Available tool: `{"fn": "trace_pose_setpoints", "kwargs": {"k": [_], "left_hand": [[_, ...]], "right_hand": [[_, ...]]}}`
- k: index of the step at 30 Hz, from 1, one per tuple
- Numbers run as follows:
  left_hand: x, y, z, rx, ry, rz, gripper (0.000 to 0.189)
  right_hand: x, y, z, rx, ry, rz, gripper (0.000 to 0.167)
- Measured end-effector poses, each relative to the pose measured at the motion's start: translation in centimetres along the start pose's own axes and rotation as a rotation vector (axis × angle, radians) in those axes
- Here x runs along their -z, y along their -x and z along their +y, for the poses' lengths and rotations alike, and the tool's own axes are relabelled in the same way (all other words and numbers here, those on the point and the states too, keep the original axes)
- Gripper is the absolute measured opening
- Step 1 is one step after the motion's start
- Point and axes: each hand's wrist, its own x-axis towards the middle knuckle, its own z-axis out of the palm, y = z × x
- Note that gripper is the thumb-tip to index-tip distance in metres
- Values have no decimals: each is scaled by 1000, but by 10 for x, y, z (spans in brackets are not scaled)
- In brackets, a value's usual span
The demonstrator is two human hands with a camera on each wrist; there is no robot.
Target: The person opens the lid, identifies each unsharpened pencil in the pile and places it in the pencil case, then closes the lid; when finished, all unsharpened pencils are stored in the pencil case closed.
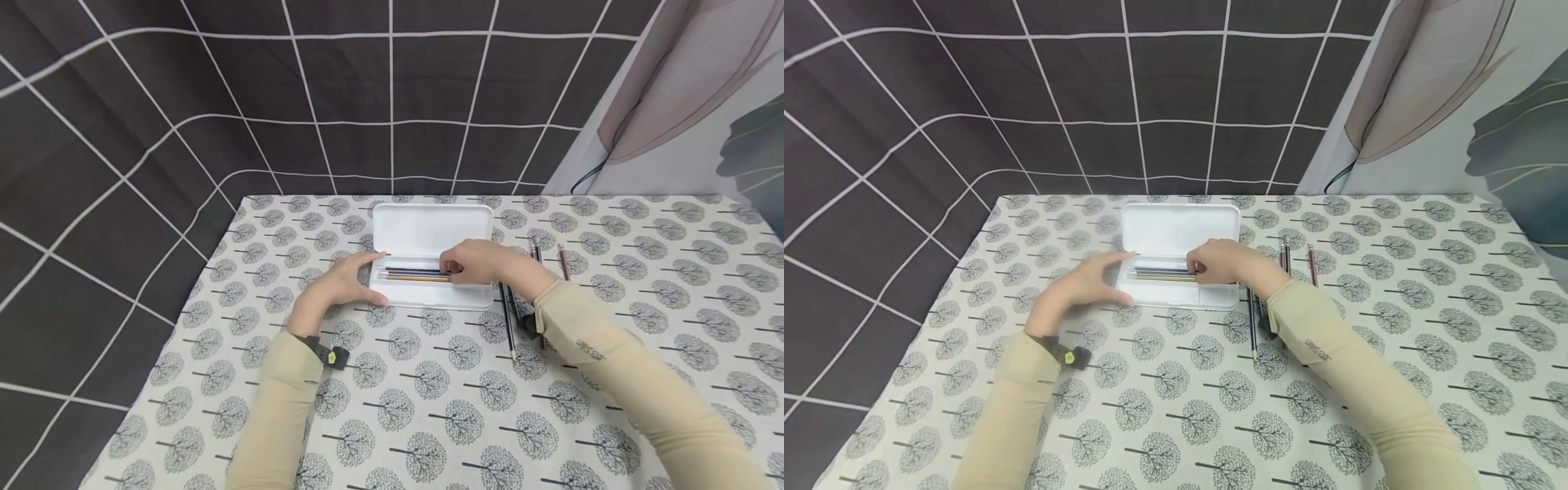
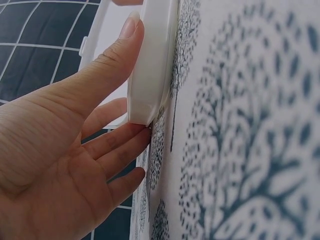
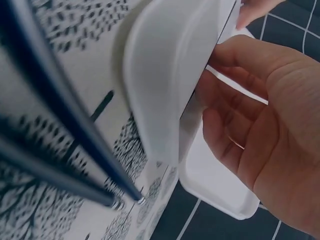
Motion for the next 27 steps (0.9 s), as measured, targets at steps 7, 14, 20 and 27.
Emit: {"fn": "trace_pose_setpoints", "kwargs": {"k": [7, 14, 20, 27], "left_hand": [[-1, 1, 0, -9, 26, -1, 97], [-2, 1, -1, -11, 25, 2, 98], [-1, 3, -2, -3, 27, 8, 98], [-3, 1, 1, -12, 45, 6, 97]], "right_hand": [[-2, 22, 12, 8, -68, 70, 19], [4, 67, 31, -5, -138, 233, 21], [1, 104, 55, -80, -120, 288, 20], [-12, 126, 70, -326, -237, 254, 29]]}}
